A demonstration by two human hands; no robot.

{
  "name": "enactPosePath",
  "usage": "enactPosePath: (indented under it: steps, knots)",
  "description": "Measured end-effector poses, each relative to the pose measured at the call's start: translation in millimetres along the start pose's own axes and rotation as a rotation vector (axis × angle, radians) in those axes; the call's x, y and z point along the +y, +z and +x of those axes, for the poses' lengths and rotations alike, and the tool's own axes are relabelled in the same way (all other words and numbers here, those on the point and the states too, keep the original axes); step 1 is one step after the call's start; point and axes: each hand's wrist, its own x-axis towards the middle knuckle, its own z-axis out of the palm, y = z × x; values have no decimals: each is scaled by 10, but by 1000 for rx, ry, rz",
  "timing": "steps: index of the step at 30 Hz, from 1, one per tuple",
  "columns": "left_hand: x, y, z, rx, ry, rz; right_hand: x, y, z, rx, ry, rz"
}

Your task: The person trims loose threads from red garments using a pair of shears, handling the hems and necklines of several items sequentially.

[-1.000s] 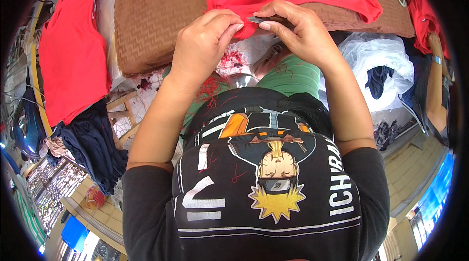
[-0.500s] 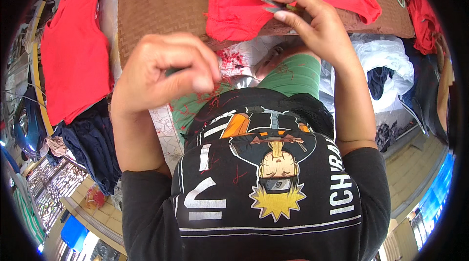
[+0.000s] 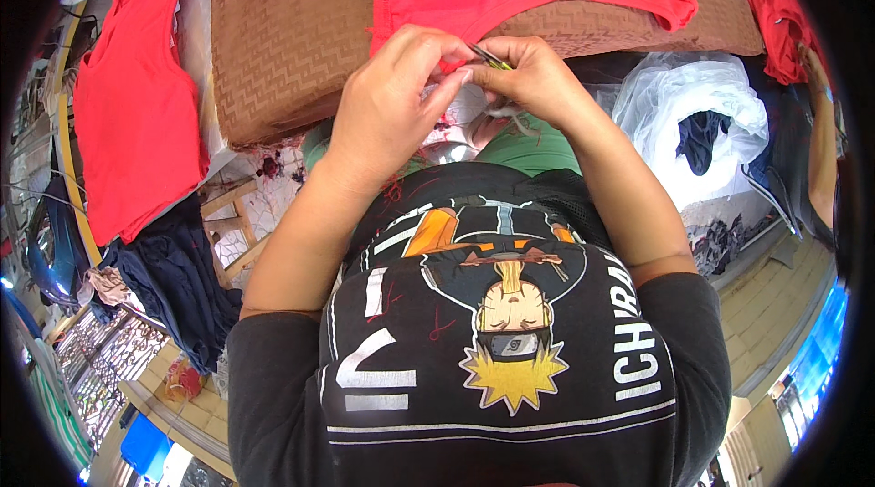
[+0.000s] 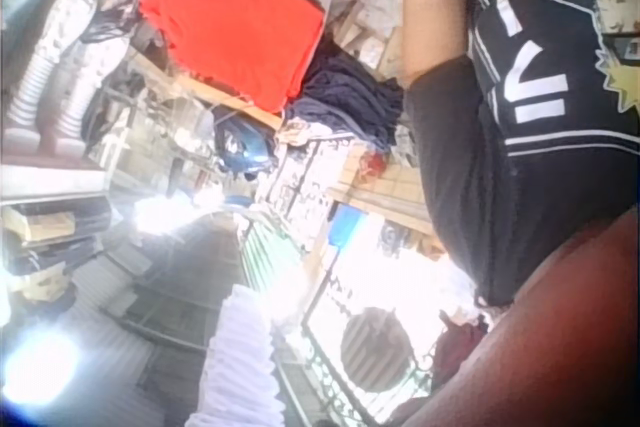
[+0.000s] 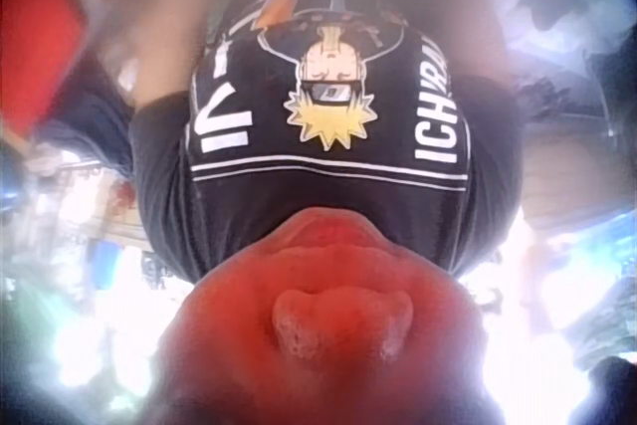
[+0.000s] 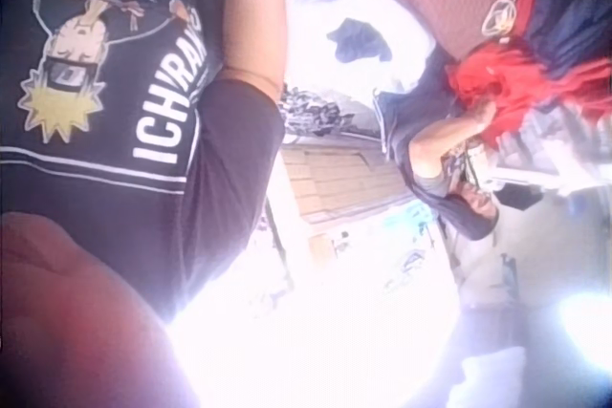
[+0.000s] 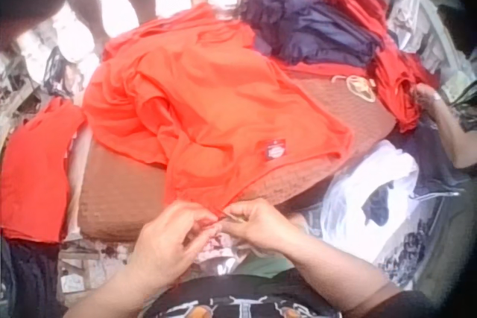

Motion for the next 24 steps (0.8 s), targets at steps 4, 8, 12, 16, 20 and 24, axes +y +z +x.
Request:
enactPosePath:
  steps: [4,8,12,16,20,24]
  knots:
    - [-192,200,-51,161,224,183,-95,11,-22,62,-89,-18]
    - [-265,262,24,201,188,202,-190,-31,-96,46,-292,-213]
    - [-193,207,72,193,-153,-184,-518,-227,-268,-185,-383,-191]
    - [-217,145,104,136,-318,-599,-566,-356,-195,98,-382,-520]
    - [-162,115,129,82,-331,-697,-343,-360,20,173,-453,-615]
    - [-180,87,118,93,-322,-624,-320,-289,101,190,-438,-578]
